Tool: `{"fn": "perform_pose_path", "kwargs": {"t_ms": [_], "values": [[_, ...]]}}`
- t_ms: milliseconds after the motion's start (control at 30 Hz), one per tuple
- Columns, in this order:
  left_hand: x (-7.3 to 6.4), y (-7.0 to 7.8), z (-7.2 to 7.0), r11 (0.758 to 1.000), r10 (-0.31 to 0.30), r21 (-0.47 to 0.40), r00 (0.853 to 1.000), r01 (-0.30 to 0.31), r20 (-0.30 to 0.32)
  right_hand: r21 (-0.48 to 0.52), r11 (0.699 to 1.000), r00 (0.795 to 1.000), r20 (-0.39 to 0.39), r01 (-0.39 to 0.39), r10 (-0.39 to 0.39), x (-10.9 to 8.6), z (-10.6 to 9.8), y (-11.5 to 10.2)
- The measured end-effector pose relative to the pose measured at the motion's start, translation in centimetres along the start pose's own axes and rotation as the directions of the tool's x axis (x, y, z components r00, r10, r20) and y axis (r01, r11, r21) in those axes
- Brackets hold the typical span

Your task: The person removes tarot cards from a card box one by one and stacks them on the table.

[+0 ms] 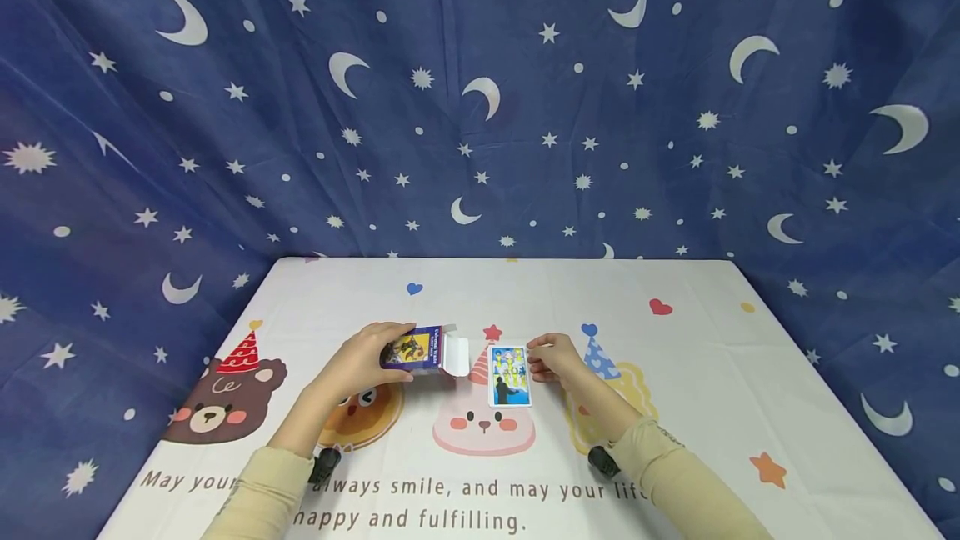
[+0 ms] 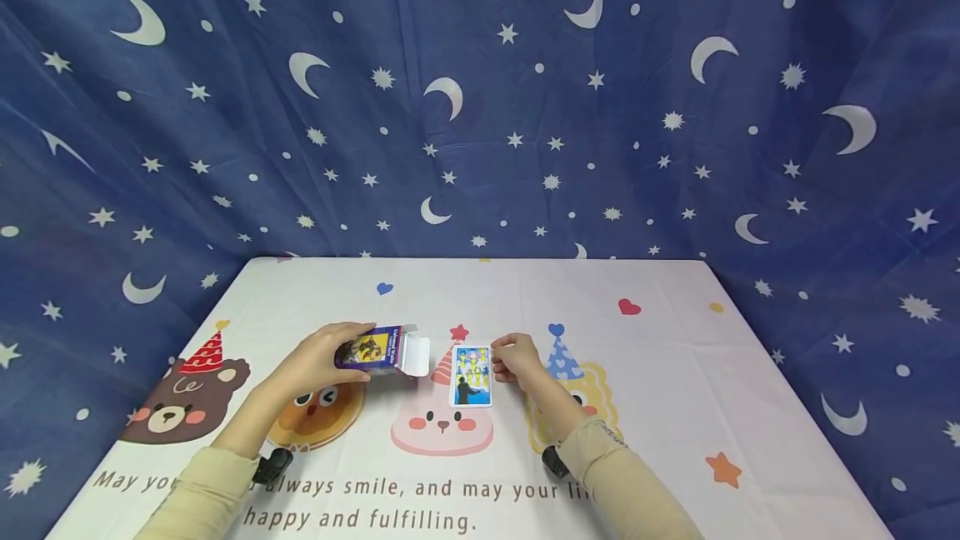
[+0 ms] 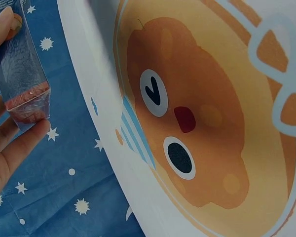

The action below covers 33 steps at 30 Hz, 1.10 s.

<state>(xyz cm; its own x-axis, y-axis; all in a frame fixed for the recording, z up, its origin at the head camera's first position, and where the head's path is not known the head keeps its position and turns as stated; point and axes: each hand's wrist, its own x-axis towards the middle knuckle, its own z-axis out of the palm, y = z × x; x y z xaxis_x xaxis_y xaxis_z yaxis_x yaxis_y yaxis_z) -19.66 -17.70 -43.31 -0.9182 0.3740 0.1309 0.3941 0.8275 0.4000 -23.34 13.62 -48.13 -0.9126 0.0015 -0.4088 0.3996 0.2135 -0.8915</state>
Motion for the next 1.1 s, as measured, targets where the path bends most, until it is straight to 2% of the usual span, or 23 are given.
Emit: {"fn": "perform_pose_path", "kwargs": {"t_ms": [467, 633, 767, 967, 1100], "values": [[0.5, -0.1, 0.3, 1.000, 0.011, 0.008, 1.000, -0.011, 0.004, 0.044, 0.999, 1.000, -0.023, -0.011, 0.012, 0.1, -0.4, -0.1], [0.7, 0.0, 0.5, 1.000, 0.023, -0.003, 1.000, -0.023, 0.008, 0.049, 0.998, 0.998, -0.043, 0.039, -0.037, -0.7, 0.0, -0.7], [0.6, 0.0, 0.6, 1.000, 0.017, -0.013, 1.000, -0.016, 0.012, 0.053, 0.995, 0.996, -0.024, 0.089, -0.088, -1.4, 0.6, -1.2], [0.7, 0.1, 0.9, 1.000, 0.008, -0.025, 1.000, -0.008, 0.016, 0.057, 0.992, 0.993, -0.011, 0.115, -0.114, -1.9, 1.2, -2.0], [1.0, 0.2, 1.1, 0.999, 0.027, -0.026, 1.000, -0.027, 0.001, 0.077, 0.990, 0.992, 0.005, 0.122, -0.122, -2.1, 1.5, -2.7]]}}
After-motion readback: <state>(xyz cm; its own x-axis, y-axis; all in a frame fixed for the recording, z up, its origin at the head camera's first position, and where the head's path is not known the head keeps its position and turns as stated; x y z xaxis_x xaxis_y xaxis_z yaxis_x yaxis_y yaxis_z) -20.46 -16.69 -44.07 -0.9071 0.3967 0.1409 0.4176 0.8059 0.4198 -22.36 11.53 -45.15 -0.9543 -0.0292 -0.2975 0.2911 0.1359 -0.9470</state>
